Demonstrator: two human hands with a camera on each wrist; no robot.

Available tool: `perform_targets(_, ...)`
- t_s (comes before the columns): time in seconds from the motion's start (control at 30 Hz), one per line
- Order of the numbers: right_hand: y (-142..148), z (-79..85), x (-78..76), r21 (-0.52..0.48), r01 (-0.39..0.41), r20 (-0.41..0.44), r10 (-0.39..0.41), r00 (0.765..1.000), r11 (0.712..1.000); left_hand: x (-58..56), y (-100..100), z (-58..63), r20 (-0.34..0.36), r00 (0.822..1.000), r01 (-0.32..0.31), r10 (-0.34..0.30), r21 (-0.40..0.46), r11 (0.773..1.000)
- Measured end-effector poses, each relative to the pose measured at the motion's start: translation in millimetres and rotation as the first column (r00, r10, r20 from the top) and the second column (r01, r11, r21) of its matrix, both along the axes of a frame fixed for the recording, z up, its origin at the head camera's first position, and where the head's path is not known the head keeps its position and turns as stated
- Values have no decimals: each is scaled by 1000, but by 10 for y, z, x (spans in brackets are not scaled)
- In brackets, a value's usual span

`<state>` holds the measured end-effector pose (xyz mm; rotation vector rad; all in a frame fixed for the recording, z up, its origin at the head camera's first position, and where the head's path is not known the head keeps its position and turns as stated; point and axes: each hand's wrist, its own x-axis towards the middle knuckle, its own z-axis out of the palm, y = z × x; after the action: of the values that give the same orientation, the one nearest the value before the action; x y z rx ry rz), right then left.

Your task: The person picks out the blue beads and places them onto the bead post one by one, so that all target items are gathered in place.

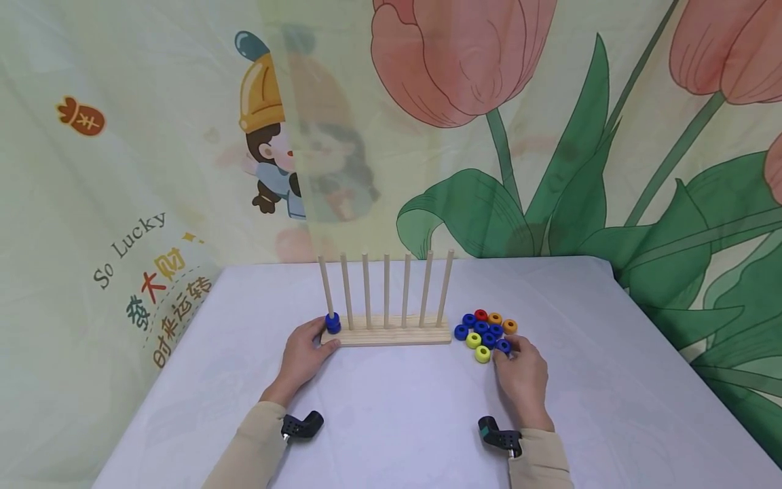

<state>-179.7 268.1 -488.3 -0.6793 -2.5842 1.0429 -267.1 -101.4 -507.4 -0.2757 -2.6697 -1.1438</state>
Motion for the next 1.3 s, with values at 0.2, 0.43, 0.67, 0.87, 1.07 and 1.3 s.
perform_targets(0.2,-24,7,-14,-7,42,-73,-43,996,999,-3,4,15,-2,1000,-1,1,8,1000)
perform_targets(0.43,-179,108,-33,-146,20,-155,-43,987,989,-16,8,20,-21,1000,5,-5,5,1000)
perform_targets(0.67,-404,109,-37,-149,-74,-193,44,980,986,-15,8,31,-8,1000,4,-4,-7,1000)
perform_targets(0.87,-610,-31,-62,-149,-161,-214,127,969,976,0,-2,25,-3,1000,1,-1,-3,1000)
perform_targets(1.07,-767,-116,-62,-155,-247,-172,220,960,956,13,-7,16,-18,1000,7,-7,-8,1000)
perform_targets(1.3,-806,-124,-55,-175,-268,-161,241,957,947,5,-13,17,-17,1000,8,-8,-9,1000)
